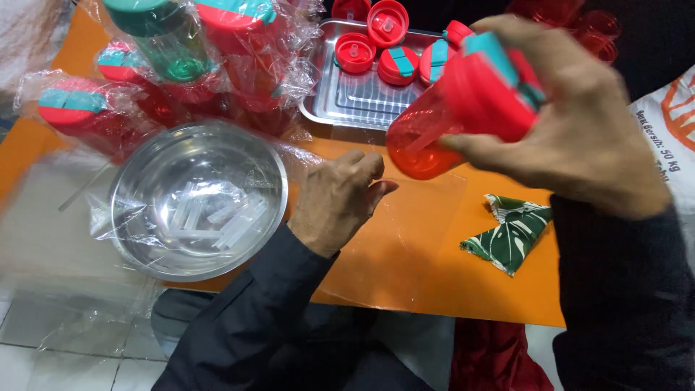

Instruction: Assembling plastic cups with lids and straws and wrapping them in plastic film

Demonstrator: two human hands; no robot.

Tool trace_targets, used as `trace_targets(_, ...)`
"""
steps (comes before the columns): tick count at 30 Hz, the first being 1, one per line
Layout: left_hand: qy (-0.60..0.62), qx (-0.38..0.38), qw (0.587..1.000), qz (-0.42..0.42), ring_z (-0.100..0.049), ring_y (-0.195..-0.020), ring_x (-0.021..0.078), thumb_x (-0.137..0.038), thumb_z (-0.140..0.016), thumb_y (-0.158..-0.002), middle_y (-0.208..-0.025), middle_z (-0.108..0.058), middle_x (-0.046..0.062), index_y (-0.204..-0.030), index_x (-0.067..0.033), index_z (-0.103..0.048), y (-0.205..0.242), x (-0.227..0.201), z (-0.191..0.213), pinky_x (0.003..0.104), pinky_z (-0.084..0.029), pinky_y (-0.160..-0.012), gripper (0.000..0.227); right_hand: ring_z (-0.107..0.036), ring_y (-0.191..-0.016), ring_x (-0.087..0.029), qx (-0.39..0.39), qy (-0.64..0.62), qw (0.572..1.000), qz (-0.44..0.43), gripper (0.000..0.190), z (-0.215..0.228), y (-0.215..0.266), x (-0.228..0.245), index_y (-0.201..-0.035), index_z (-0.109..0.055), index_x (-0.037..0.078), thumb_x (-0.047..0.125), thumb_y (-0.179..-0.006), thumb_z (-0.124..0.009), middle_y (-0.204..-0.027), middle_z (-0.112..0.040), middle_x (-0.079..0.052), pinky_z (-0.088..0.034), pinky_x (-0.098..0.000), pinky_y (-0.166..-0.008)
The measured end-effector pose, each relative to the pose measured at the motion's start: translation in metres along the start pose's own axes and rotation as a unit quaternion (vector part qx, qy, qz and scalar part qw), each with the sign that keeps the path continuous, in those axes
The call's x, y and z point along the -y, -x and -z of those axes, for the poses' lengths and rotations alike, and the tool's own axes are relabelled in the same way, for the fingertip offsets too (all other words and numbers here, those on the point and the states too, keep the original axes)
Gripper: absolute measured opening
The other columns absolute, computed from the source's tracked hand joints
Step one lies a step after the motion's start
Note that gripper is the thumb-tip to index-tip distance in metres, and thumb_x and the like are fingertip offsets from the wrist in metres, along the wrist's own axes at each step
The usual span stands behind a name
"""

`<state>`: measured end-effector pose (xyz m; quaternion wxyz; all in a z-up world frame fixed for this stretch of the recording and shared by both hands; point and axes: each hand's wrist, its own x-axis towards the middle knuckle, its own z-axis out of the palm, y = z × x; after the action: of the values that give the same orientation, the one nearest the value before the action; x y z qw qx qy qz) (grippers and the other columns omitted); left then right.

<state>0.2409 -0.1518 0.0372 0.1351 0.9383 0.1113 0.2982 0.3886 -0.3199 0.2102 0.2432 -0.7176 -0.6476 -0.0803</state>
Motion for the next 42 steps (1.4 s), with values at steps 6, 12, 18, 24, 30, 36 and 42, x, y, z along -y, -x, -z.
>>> trace_targets(6,0.083,-0.058,0.995,0.008,-0.062,-0.057,0.0257,-0.044,-0.08,-0.088,-0.081,-0.065,0.008,-0.103,-0.0074,-0.062,0.004,-0.016,0.013,0.039,-0.049,-0.045,0.044,-0.056,-0.097,-0.031,0.039,0.039,0.998,-0.032,0.089,-0.018,-0.012,0.007,-0.15,-0.052,0.005,0.041,-0.077,-0.087,-0.112,-0.061,-0.018,-0.045,-0.0441,-0.086)
trace_targets(12,0.028,-0.125,0.991,0.024,-0.06,-0.056,0.0268,-0.053,-0.074,-0.089,-0.077,-0.058,0.007,-0.09,-0.0061,-0.06,0.021,-0.025,-0.02,0.039,-0.046,-0.046,0.049,-0.06,-0.102,-0.025,-0.03,-0.025,0.991,-0.126,0.068,-0.012,-0.016,0.018,-0.14,-0.057,-0.001,0.038,-0.09,-0.081,-0.126,-0.064,-0.012,-0.045,-0.0379,-0.088)
trace_targets(18,0.063,-0.174,0.983,0.013,-0.057,-0.059,0.0186,-0.049,-0.073,-0.092,-0.075,-0.055,0.004,-0.087,-0.0073,-0.053,0.021,-0.03,-0.013,0.035,-0.045,-0.047,0.046,-0.063,-0.097,-0.028,0.001,-0.01,0.983,-0.186,0.069,-0.017,-0.015,0.017,-0.143,-0.061,0.006,0.044,-0.087,-0.075,-0.119,-0.069,-0.011,-0.045,-0.0404,-0.081)
trace_targets(24,0.084,-0.182,0.979,-0.042,-0.062,-0.085,0.0269,-0.036,-0.084,-0.088,-0.097,-0.056,0.013,-0.106,-0.0019,-0.051,0.018,-0.034,-0.004,0.036,-0.058,-0.077,0.051,-0.061,-0.113,-0.041,0.049,0.024,0.989,-0.141,0.094,-0.034,-0.011,-0.008,-0.144,-0.053,-0.009,0.055,-0.081,-0.077,-0.133,-0.062,-0.029,-0.046,-0.0508,-0.091)
trace_targets(30,0.135,-0.199,0.968,-0.072,-0.06,-0.11,0.0354,-0.021,-0.094,-0.085,-0.122,-0.051,0.018,-0.129,-0.0007,-0.046,0.022,-0.016,-0.026,0.047,-0.053,-0.097,0.068,-0.058,-0.102,-0.037,0.069,0.003,0.991,-0.113,0.084,-0.045,-0.012,-0.013,-0.14,-0.057,0.001,0.052,-0.077,-0.078,-0.118,-0.064,-0.02,-0.044,-0.0488,-0.086)
trace_targets(36,0.138,-0.231,0.959,-0.085,-0.058,-0.119,0.0364,-0.027,-0.094,-0.085,-0.125,-0.05,0.021,-0.132,0.0015,-0.044,0.021,-0.007,-0.032,0.048,-0.056,-0.106,0.075,-0.056,-0.095,-0.034,0.056,-0.009,0.986,-0.157,0.082,-0.055,-0.01,-0.008,-0.139,-0.055,0.001,0.049,-0.077,-0.079,-0.11,-0.061,-0.02,-0.044,-0.0454,-0.08)
trace_targets(42,0.14,-0.255,0.955,-0.056,-0.059,-0.12,0.0359,-0.026,-0.089,-0.091,-0.129,-0.048,0.019,-0.136,-0.0007,-0.046,0.023,-0.015,-0.037,0.046,-0.061,-0.103,0.067,-0.045,-0.088,-0.028,0.026,0.011,0.987,-0.161,0.07,-0.068,-0.007,-0.002,-0.129,-0.056,0.005,0.05,-0.082,-0.081,-0.095,-0.053,-0.011,-0.041,-0.0419,-0.075)
